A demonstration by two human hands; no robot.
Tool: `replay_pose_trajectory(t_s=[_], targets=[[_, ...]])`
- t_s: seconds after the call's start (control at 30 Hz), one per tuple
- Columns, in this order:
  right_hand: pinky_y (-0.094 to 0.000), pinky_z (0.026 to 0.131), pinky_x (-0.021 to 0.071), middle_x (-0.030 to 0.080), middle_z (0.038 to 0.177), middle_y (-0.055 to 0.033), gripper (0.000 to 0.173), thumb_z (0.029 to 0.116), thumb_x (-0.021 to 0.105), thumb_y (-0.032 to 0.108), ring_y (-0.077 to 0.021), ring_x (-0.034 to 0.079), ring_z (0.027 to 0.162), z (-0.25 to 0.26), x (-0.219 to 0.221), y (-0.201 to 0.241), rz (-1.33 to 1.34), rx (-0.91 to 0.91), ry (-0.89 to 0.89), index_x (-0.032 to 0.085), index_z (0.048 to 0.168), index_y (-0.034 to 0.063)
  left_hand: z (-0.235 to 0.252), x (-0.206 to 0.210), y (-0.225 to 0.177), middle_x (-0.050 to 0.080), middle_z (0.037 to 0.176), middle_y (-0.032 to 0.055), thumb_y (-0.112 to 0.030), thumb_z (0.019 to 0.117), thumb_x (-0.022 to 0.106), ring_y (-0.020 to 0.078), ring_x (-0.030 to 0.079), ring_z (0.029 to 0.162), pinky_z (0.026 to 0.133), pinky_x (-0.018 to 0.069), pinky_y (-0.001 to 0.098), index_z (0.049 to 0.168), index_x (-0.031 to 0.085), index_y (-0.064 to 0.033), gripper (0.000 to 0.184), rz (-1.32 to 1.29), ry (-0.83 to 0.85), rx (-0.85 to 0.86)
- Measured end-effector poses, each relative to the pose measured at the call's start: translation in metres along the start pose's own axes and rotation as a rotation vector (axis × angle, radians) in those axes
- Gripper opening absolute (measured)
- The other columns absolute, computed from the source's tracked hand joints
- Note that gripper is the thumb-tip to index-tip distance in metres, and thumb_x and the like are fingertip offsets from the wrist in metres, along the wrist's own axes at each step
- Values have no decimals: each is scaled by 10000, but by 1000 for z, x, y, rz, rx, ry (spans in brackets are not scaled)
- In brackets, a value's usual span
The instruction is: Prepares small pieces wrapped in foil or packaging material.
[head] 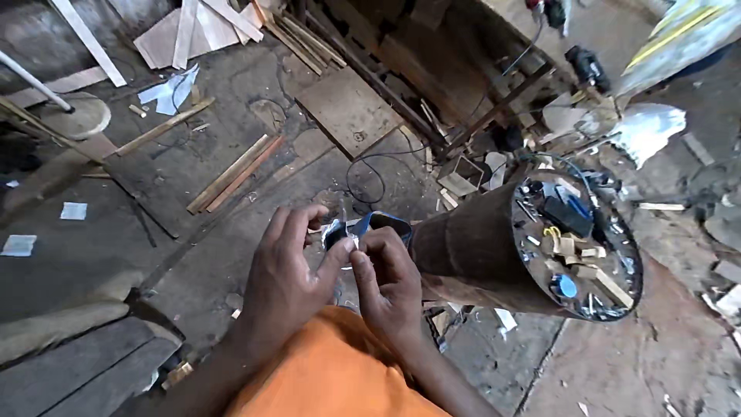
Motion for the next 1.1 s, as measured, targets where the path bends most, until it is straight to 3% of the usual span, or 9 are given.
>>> replay_pose_trajectory(t_s=[0.13,0.23,0.3,0.4,0.5,0.73,0.9,1.1], targets=[[-302,769,575,613,1003,-41,153,1037,541,167,-134,621,920,-4,4,-4,45,34,93,629,980,56,6,1,9,700,995,-49,-297,980,682,39,663,788,678,585,249,1065,744,-190,150,-14,-6,-25],[-310,733,591,640,975,-18,350,1070,481,390,-116,643,837,-9,4,-14,80,221,122,650,1053,84,2,2,11,699,971,-40,-256,971,700,46,666,809,699,587,253,1043,756,-177,120,-6,-2,15],[-283,649,576,641,903,4,416,1053,482,485,-96,628,741,-7,3,-18,42,305,149,659,1064,109,-2,5,12,704,983,-42,-272,975,694,50,672,872,757,589,261,1052,759,-178,137,10,11,64],[-256,504,505,618,771,10,311,1031,553,413,-94,572,591,-1,6,-18,-1,388,218,668,1006,125,-7,9,10,713,1019,-20,-250,982,680,70,676,952,840,588,279,1052,760,-152,144,-17,29,132],[-280,551,533,638,771,-37,229,1045,568,267,-137,606,628,2,13,-20,142,435,294,675,991,71,-8,15,15,700,1044,-28,-198,991,653,65,669,982,853,589,280,1075,755,-155,139,-87,81,103],[-251,459,443,578,702,-37,236,1060,541,227,-129,517,541,0,15,-22,170,379,347,656,926,71,-10,16,31,682,983,-59,-224,1005,643,37,663,815,689,592,247,1042,739,-174,114,-226,145,-62],[-257,477,449,595,748,-19,236,1053,520,192,-117,521,569,-6,18,-20,140,392,293,685,919,90,-18,17,32,673,1019,-52,-218,1024,599,49,655,860,724,584,280,1060,700,-170,117,-161,52,-137],[-268,520,496,630,774,4,216,1023,537,171,-102,565,609,-20,16,-27,91,366,241,705,904,103,-19,16,45,680,1008,-41,-269,1044,565,64,642,767,641,564,288,1087,684,-172,159,-167,-26,-228]])
Point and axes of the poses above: each hand's wrist, its own z-axis towards the middle knuckle, its own x-axis out of the palm, y = z × x, the point moved 6 cm from there along z, towards the middle knuckle
